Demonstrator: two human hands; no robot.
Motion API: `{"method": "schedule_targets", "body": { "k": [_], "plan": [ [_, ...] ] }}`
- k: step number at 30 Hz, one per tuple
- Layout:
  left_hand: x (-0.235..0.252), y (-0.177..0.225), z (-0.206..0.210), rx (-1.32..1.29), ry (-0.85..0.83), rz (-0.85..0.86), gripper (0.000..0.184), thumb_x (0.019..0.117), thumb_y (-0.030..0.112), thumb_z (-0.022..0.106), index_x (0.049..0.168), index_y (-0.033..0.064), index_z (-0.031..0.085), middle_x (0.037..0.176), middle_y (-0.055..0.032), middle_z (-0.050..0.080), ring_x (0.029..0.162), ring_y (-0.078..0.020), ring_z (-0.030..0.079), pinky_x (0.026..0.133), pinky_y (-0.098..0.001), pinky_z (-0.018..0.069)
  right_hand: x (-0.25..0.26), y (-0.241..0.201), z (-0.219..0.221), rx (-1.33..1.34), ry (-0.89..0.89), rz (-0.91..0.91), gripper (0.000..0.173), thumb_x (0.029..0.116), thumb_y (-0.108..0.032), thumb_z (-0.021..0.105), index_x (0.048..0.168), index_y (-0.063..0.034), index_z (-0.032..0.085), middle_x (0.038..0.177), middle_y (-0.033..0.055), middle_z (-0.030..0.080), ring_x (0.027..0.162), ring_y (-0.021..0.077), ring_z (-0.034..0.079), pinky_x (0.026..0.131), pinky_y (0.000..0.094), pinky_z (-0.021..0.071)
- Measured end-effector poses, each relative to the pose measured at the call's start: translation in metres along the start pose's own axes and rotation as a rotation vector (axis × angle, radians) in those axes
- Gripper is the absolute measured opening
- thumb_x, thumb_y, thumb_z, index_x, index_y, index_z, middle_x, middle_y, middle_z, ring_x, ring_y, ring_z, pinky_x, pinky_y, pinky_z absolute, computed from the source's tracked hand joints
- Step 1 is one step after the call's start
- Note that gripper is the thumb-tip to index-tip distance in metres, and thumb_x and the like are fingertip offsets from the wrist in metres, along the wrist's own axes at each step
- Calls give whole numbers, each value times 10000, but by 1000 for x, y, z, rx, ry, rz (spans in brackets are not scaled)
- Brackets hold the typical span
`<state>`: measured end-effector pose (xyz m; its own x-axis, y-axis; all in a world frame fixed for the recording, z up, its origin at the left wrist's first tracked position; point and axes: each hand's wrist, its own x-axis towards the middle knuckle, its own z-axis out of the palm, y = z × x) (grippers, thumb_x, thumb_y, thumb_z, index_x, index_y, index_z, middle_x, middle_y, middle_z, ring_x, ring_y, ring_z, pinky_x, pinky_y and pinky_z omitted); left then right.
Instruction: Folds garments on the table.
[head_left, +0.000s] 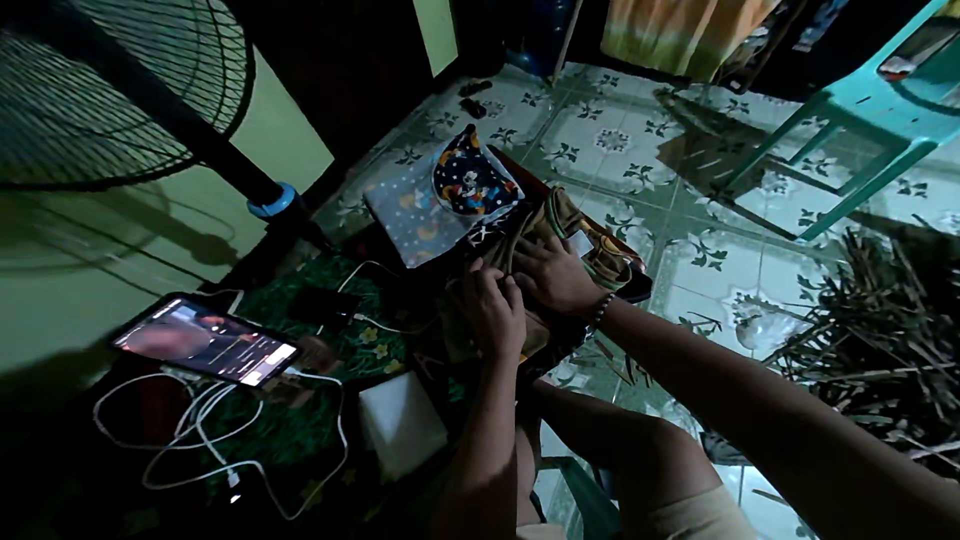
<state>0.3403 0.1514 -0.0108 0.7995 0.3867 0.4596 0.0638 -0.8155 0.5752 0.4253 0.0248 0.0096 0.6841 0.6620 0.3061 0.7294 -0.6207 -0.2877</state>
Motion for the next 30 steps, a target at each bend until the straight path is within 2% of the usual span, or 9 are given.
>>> {"method": "schedule_targets", "body": {
  "k": [4, 6, 8, 10, 15, 20, 23, 27, 30],
  "plan": [
    [0, 2, 0, 137, -133, -16, 519, 1073, 417, 427, 1505, 133, 474, 1602, -117, 406, 1540, -306, 262, 1226, -651, 95, 16, 4, -2, -117, -119, 59, 571, 1076, -516, 338, 1559, -235, 457, 1653, -23, 363, 1570, 352, 162, 1139, 665, 269],
    [0, 2, 2, 252, -185, 3, 605, 1074, 502, 369, 1579, 168, 387, 1668, -108, 294, 1561, -323, 198, 1218, -666, 83, 17, 11, 0, -178, -108, 51, 601, 1069, -574, 291, 1564, -272, 446, 1661, -42, 345, 1575, 361, 133, 1162, 691, 209],
    [-1, 0, 4, 292, -217, 12, 655, 1070, 541, 346, 1615, 180, 314, 1699, -93, 216, 1575, -321, 145, 1213, -678, 58, 16, 24, 3, -189, -62, 39, 619, 1056, -620, 262, 1559, -312, 452, 1659, -55, 346, 1577, 380, 109, 1179, 754, 33],
    [-1, -2, 5, 303, -225, 20, 688, 1063, 565, 335, 1634, 188, 261, 1713, -71, 175, 1583, -301, 111, 1214, -677, 37, 15, 34, 1, -204, -59, 52, 625, 1050, -637, 241, 1575, -346, 415, 1671, -83, 314, 1581, 380, 81, 1158, 786, 2],
    [-2, -6, 10, 284, -226, 18, 700, 1062, 567, 337, 1645, 195, 231, 1720, -49, 148, 1588, -282, 87, 1216, -669, 4, 19, 58, -3, -64, -71, -34, 490, 1076, -476, 390, 1525, -317, 503, 1624, -62, 410, 1569, 372, 162, 1172, 756, 85],
    [0, -7, -5, 170, -240, 35, 636, 1092, 492, 291, 1624, 143, 297, 1709, -61, 194, 1583, -273, 125, 1235, -623, 34, 21, 73, -14, 89, 148, -42, 279, 1014, -136, 573, 1241, -143, 736, 1391, 43, 653, 1411, 327, 488, 1174, 576, 352],
    [-7, -4, -21, 72, -152, 53, 587, 1101, 407, 312, 1612, 118, 315, 1706, -89, 194, 1578, -295, 140, 1238, -630, 46, 21, 53, -29, 113, 335, 50, 222, 1005, -132, 576, 1130, -98, 756, 1261, 117, 686, 1298, 347, 558, 1110, 568, 411],
    [-23, 6, -28, 148, -97, 14, 569, 1090, 318, 329, 1619, 110, 292, 1700, -108, 206, 1577, -328, 130, 1214, -675, 65, 9, -9, -30, 141, 276, -33, 347, 1008, -239, 589, 1324, -133, 687, 1462, 110, 579, 1482, 376, 371, 1203, 659, 249],
    [-28, -4, -14, 273, -195, -85, 598, 1076, 329, 383, 1625, 116, 280, 1707, -103, 184, 1577, -339, 111, 1198, -693, 86, -6, -31, -13, -8, 67, -41, 563, 1049, -525, 428, 1543, -260, 480, 1669, 10, 329, 1569, 353, 178, 1204, 716, 118]
  ]
}}
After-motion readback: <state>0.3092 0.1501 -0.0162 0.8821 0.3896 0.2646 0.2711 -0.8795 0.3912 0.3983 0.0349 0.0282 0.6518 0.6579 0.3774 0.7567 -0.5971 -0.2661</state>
